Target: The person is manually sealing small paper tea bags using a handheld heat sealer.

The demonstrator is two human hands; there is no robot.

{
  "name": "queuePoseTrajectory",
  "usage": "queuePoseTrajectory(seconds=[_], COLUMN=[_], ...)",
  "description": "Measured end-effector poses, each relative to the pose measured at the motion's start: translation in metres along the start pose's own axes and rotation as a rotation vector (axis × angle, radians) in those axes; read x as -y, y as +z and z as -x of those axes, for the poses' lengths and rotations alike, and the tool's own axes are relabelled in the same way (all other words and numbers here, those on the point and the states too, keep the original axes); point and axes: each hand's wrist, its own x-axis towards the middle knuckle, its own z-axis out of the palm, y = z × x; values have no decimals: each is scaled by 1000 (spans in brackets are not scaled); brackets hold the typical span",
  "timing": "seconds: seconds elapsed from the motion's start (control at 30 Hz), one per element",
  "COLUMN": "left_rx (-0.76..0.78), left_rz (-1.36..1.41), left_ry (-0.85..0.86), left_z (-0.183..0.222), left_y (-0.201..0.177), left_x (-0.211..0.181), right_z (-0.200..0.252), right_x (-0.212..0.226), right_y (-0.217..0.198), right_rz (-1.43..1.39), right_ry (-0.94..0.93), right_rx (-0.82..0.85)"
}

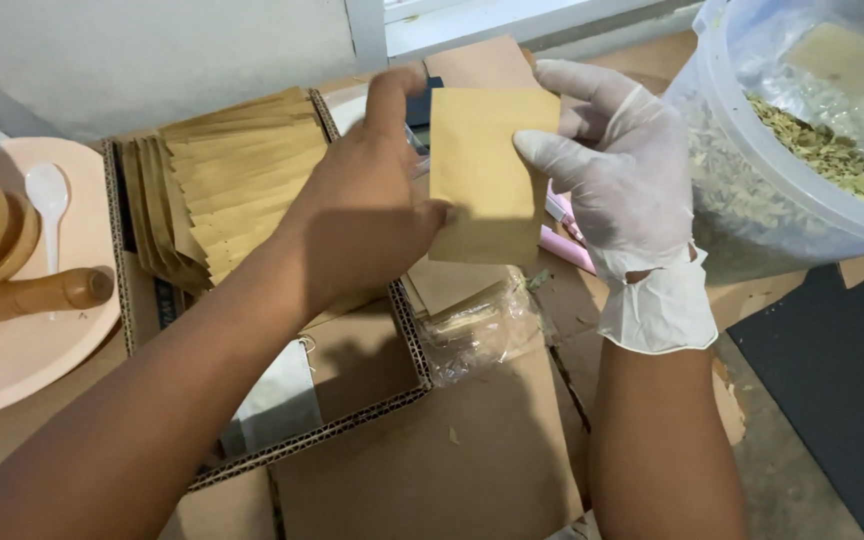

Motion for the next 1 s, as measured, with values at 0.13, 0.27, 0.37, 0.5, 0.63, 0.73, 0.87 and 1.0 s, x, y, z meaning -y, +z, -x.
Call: queuePoseTrajectory(seconds=[0.13, 0.27, 0.37, 0.5, 0.63, 0.73, 0.87, 1.0], left_rx=[-91, -1, -42, -61, 15, 64, 75, 26], left_rz=[-90, -231, -348, -406, -406, -429, -522, -577], left_ry=[152, 190, 321, 352, 266, 152, 86, 213], left_z=[-3, -1, -6, -10, -12, -13, -19, -25], left_y=[-2, -5, -1, 1, -2, -3, -3, 5], left_x=[14, 14, 27, 29, 21, 22, 23, 34], right_z=[0, 2, 2, 2, 4, 4, 1, -4], right_x=[-3, -7, -4, -6, -5, -9, -11, -16], right_y=[-3, 1, 7, 9, 21, 24, 26, 32], right_rz=[133, 121, 107, 94, -42, 68, 160, 261], right_ry=[-36, 36, 44, -16, -2, -35, 38, 134], right_rx=[47, 191, 176, 160, 36, 64, 97, 20])
